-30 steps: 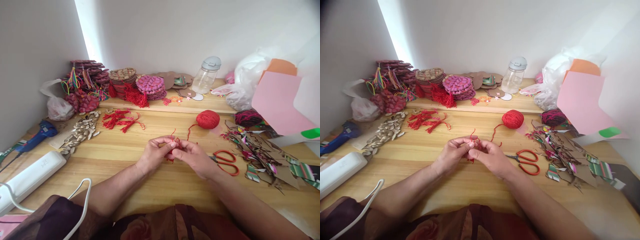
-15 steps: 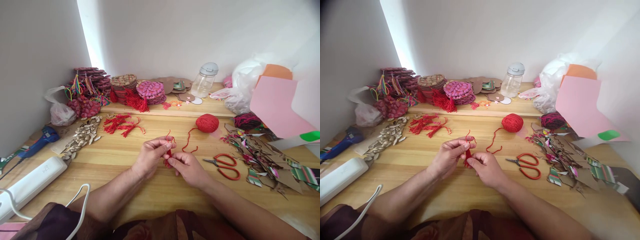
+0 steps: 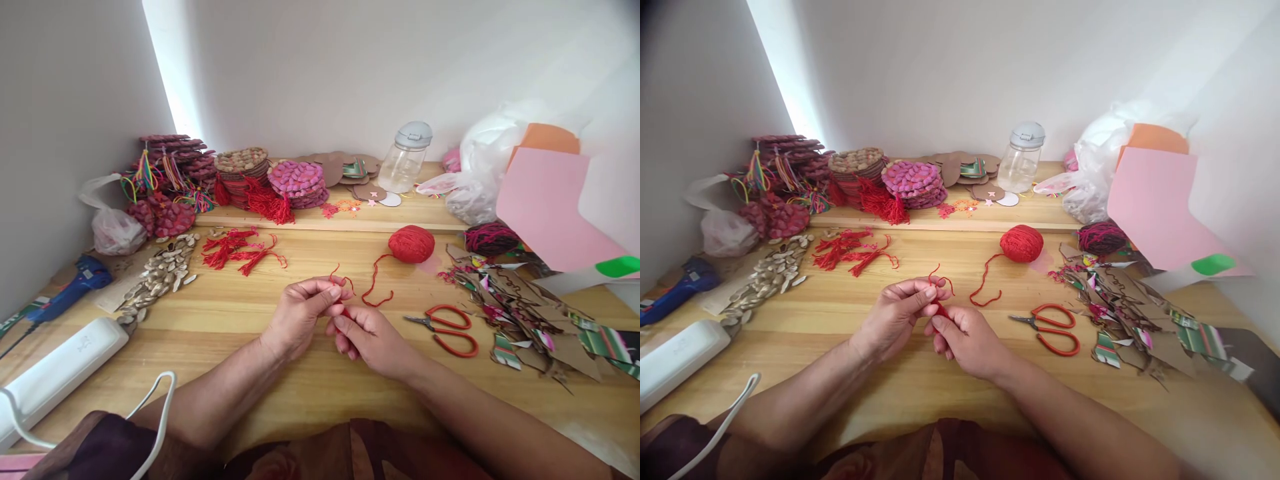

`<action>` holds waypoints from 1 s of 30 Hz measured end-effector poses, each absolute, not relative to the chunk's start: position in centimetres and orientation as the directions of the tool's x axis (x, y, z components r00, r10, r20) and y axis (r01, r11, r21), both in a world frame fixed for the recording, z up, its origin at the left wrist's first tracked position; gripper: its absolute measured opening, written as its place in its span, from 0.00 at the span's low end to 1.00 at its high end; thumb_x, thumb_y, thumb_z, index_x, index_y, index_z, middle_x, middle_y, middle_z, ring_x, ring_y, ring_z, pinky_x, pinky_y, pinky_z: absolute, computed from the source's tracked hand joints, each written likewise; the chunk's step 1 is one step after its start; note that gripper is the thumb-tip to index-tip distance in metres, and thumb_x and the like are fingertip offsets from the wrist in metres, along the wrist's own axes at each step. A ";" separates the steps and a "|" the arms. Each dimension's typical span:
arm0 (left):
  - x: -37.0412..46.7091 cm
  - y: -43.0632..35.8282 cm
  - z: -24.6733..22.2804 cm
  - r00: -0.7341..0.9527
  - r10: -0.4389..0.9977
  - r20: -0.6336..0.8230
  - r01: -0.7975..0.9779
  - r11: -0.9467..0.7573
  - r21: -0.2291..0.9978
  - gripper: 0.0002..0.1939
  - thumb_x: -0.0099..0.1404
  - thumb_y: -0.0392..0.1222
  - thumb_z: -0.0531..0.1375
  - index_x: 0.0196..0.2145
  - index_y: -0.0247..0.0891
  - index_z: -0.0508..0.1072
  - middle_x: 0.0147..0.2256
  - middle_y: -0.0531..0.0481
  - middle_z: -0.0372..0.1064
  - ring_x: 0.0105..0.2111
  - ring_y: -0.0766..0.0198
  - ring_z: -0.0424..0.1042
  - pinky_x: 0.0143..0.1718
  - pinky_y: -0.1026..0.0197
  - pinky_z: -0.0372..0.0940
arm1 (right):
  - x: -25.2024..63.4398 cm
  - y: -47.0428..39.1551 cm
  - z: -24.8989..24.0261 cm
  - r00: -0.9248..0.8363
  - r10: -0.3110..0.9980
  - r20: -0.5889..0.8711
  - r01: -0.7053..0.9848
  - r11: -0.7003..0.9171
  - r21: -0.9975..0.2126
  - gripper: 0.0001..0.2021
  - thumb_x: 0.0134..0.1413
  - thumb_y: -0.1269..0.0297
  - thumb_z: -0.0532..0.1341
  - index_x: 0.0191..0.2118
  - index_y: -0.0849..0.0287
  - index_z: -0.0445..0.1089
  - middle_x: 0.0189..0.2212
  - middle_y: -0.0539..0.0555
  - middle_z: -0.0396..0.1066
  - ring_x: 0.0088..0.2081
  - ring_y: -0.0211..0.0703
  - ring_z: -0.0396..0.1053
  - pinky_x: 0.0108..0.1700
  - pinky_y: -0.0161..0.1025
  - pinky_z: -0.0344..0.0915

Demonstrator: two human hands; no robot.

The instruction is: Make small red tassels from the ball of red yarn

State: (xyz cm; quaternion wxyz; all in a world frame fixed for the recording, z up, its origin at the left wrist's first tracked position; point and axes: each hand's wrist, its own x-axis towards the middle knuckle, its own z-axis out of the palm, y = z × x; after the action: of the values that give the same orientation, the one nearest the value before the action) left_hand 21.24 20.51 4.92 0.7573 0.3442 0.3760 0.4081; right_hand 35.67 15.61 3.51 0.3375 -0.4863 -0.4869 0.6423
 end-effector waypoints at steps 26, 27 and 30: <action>21.8 19.6 3.4 0.522 0.824 -0.218 0.055 0.222 0.973 0.12 0.59 0.46 0.65 0.29 0.33 0.73 0.26 0.50 0.71 0.23 0.68 0.71 0.28 0.64 0.69 | 37.6 17.0 4.6 0.043 0.982 -0.181 -0.158 -0.172 -0.972 0.11 0.49 0.55 0.68 0.30 0.58 0.79 0.21 0.48 0.67 0.23 0.32 0.58 0.23 0.33 0.52; 21.9 19.6 3.3 0.523 0.822 -0.226 0.047 0.236 0.971 0.13 0.58 0.47 0.65 0.29 0.33 0.73 0.26 0.50 0.71 0.23 0.68 0.71 0.28 0.64 0.70 | 37.6 17.1 4.6 0.062 0.980 -0.189 -0.190 -0.175 -0.966 0.11 0.48 0.55 0.68 0.30 0.58 0.79 0.21 0.48 0.66 0.22 0.31 0.57 0.22 0.32 0.51; 21.9 19.6 3.1 0.524 0.810 -0.264 0.009 0.305 0.952 0.15 0.57 0.49 0.66 0.33 0.33 0.74 0.27 0.48 0.73 0.23 0.67 0.71 0.28 0.61 0.71 | 37.6 17.1 4.6 0.115 0.968 -0.224 -0.300 -0.182 -0.937 0.11 0.43 0.56 0.71 0.29 0.58 0.77 0.20 0.47 0.65 0.22 0.31 0.56 0.19 0.31 0.47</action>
State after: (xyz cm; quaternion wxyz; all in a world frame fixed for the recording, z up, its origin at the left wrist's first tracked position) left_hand 21.94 19.62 3.11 0.7037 0.5164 0.3964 0.2847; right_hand 37.57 17.12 4.57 0.5483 -0.5070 -0.3294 0.5777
